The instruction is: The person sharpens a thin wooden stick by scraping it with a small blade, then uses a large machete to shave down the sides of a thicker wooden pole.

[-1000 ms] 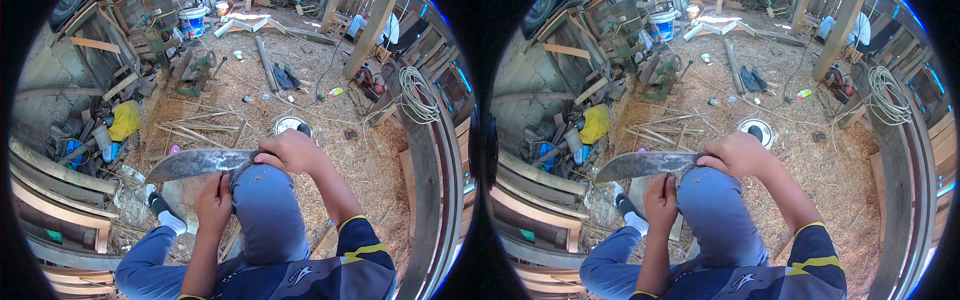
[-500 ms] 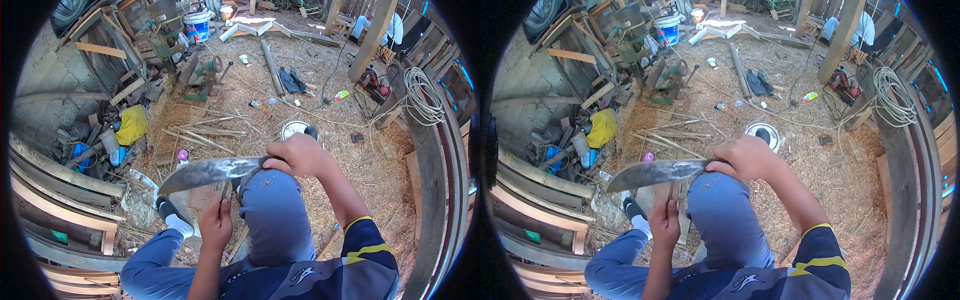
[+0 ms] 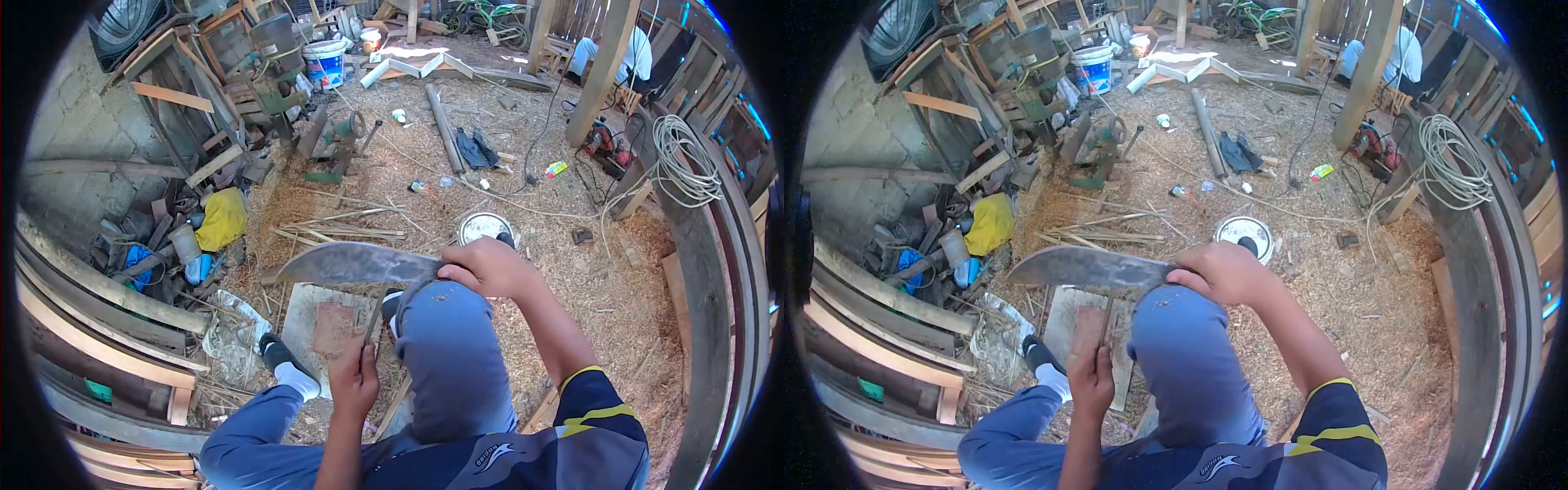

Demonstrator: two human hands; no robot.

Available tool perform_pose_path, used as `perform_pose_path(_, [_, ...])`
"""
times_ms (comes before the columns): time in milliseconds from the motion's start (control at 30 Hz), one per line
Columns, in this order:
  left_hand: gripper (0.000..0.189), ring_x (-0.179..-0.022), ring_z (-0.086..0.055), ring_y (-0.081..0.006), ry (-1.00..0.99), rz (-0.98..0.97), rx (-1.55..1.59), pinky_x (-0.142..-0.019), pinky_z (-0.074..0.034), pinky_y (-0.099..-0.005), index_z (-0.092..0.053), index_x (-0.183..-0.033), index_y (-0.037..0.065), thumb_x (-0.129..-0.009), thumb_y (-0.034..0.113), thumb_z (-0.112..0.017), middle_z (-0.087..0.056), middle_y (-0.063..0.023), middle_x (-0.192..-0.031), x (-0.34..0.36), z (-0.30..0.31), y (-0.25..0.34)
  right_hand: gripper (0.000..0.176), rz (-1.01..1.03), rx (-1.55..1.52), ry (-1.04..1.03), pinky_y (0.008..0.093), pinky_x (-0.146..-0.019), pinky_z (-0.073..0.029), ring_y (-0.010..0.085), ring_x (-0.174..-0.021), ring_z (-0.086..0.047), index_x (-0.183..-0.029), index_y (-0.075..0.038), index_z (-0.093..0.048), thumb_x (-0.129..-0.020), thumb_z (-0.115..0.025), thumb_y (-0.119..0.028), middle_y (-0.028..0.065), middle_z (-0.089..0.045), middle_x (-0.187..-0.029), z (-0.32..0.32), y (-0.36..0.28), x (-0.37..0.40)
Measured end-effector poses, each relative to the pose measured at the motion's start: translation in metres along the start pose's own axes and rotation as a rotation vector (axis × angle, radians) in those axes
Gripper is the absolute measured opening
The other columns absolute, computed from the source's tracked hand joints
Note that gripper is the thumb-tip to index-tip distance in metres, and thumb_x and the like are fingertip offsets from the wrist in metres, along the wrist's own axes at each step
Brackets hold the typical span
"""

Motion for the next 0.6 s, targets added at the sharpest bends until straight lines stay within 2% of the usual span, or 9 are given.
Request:
perform_pose_path(100, [0.014,-0.074,-0.067,-0.0362,-0.119,0.261,-0.049,-0.068,-0.05,-0.0429,-0.068,-0.107,0.002,-0.103,0.013,-0.059,-0.067,-0.0192,-0.083,0.009,-0.003,-0.017,0.045,0.001,-0.01,0.013,0.0515,-0.07,-0.051,0.0432,-0.076,-0.067,-0.091,-0.007,-0.07,-0.103,-0.055,-0.047,0.0205,-0.067,-0.074,-0.003,0.0,-0.001])
perform_pose_path(200, [0.017,-0.083,-0.069,-0.0366,-0.211,0.093,-0.008,-0.074,-0.051,-0.0433,-0.068,-0.108,0.001,-0.104,0.013,-0.057,-0.069,-0.0192,-0.089,-0.015,-0.003,-0.004,0.045,-0.014,0.078,-0.029,0.0515,-0.07,-0.052,0.043,-0.076,-0.067,-0.09,-0.008,-0.071,-0.103,-0.055,-0.048,0.0203,-0.067,-0.074,-0.001,-0.006,-0.004])
perform_pose_path(333, [0.023,-0.09,-0.07,-0.0366,-0.13,0.083,0.021,-0.08,-0.052,-0.043,-0.069,-0.11,0.001,-0.106,0.017,-0.054,-0.072,-0.0188,-0.095,-0.049,0.0,0.025,0.047,-0.011,0.108,-0.02,0.0525,-0.069,-0.052,0.0427,-0.075,-0.068,-0.086,-0.008,-0.07,-0.103,-0.056,-0.05,0.0199,-0.067,-0.073,0.0,-0.012,-0.008])
perform_pose_path(433, [0.023,-0.088,-0.07,-0.0368,-0.168,0.103,0.015,-0.079,-0.052,-0.0425,-0.069,-0.112,0.001,-0.107,0.018,-0.053,-0.072,-0.0198,-0.095,-0.058,-0.002,0.025,0.048,-0.021,0.099,-0.032,0.0528,-0.067,-0.051,0.0427,-0.074,-0.067,-0.087,-0.008,-0.07,-0.102,-0.056,-0.051,0.0198,-0.067,-0.073,-0.001,-0.012,-0.008])
perform_pose_path(533, [0.024,-0.079,-0.069,-0.0307,-0.038,0.089,0.003,-0.074,-0.052,-0.0397,-0.069,-0.112,0.0,-0.107,0.019,-0.054,-0.071,-0.0164,-0.087,-0.054,-0.015,0.023,0.049,-0.006,0.09,-0.014,0.0526,-0.068,-0.051,0.0429,-0.074,-0.067,-0.088,-0.008,-0.07,-0.103,-0.055,-0.052,0.0197,-0.067,-0.074,-0.004,-0.01,-0.007])
perform_pose_path(600, [0.024,-0.08,-0.07,-0.0304,-0.078,0.057,0.013,-0.074,-0.052,-0.0399,-0.068,-0.112,0.0,-0.107,0.019,-0.053,-0.071,-0.0166,-0.087,-0.057,-0.017,0.025,0.049,-0.014,0.088,-0.027,0.0527,-0.068,-0.052,0.043,-0.074,-0.067,-0.089,-0.008,-0.07,-0.103,-0.055,-0.052,0.0196,-0.068,-0.075,-0.001,-0.014,-0.007])
Point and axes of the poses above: each hand's wrist, its own x-axis away from the middle knuckle, its own z-axis out of the back of the hand, y = z × x, the point moved 1 cm from there along -x, towards the middle knuckle
